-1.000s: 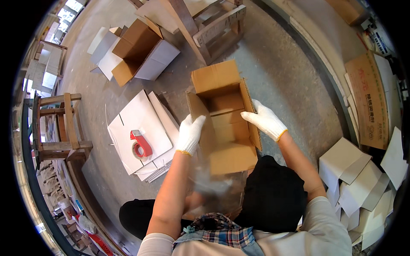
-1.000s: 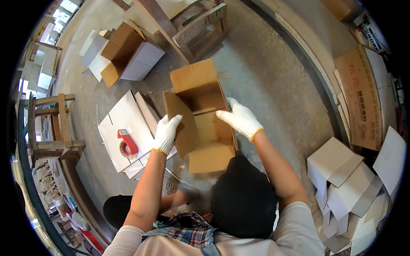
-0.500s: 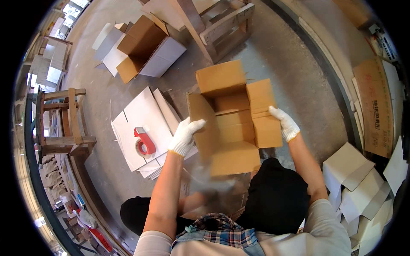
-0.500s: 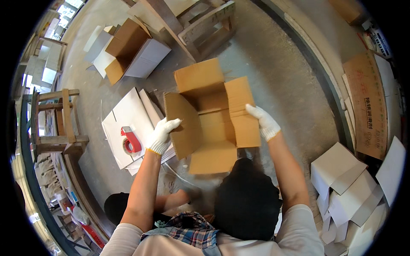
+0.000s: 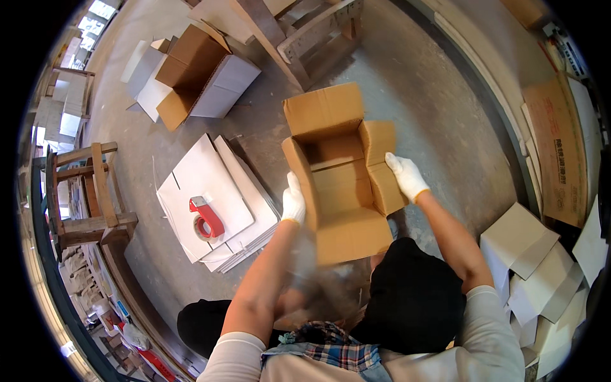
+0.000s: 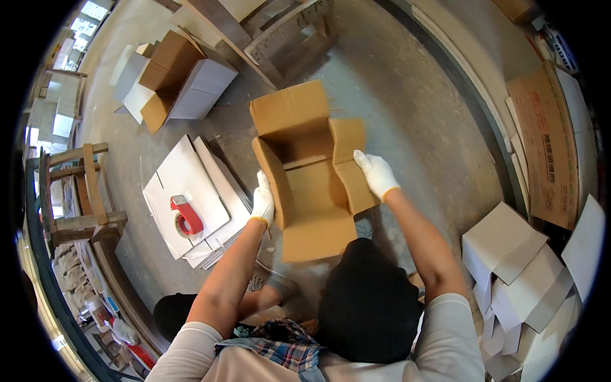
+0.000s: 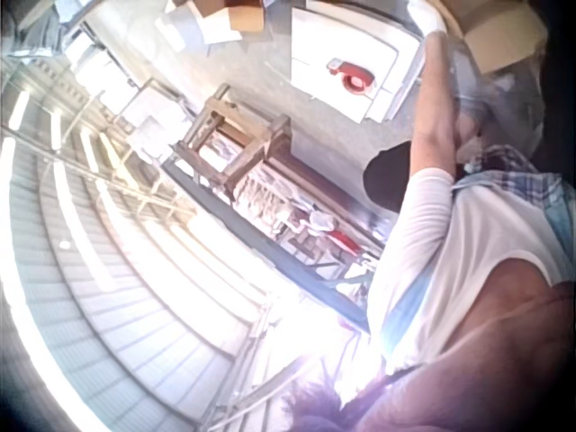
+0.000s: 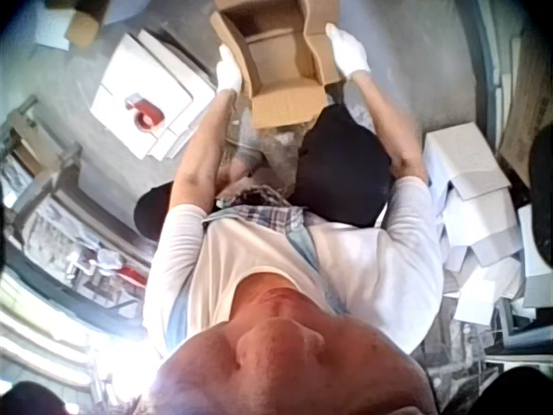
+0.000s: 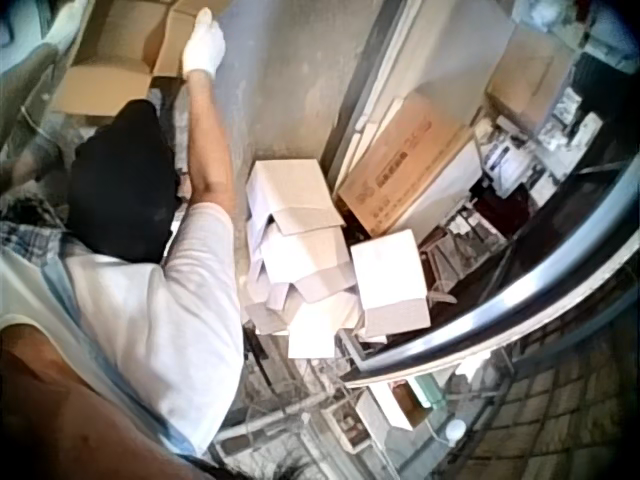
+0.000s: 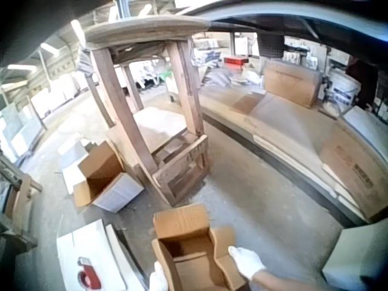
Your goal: The person assembles white cardboard boxes by folding flaps and sealing them with a tape dispenser. They then place each completed box into a larger brown cardboard box. The process is repeated multiple times.
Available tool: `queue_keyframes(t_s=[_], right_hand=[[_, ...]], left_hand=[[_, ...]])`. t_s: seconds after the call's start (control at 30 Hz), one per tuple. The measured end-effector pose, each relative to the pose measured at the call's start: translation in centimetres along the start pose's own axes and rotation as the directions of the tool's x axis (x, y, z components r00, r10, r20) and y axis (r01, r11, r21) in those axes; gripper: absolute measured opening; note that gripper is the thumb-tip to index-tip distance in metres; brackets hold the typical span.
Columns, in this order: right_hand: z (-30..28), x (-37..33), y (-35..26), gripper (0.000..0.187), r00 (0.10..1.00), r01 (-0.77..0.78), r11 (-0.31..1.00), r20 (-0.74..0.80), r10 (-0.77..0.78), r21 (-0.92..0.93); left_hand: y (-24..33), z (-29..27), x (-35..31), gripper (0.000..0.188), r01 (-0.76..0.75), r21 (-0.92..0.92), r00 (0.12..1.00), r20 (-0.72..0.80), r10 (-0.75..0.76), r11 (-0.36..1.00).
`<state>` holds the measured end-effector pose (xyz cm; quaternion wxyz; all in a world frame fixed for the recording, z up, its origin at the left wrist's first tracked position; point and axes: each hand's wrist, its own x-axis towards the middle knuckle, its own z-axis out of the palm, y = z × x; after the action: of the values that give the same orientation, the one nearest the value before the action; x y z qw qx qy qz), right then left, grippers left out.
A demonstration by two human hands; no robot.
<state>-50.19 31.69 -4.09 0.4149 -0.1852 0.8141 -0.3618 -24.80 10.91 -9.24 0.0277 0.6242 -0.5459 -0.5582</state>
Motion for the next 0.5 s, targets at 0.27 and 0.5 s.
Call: queue_keyframes(t_s=[0.27,0.5], right_hand=[[3.0,0.1,1.3,0.071,0.976,0.038,0.993,-0.219,-0.013,0.112],[-2.6,-5.9,-3.8,0.047,0.989,-0.017,0.818,0.128,-0.069,0.576]], left_hand=[[3.8,0.5,-2.2,0.09,-0.017,0.508,0.992,-0.101,0.079,0.861],[8.4,-10.8,-5.6,0.051,-0.269,0.784,0.867,-0.056,0.495,0.559]])
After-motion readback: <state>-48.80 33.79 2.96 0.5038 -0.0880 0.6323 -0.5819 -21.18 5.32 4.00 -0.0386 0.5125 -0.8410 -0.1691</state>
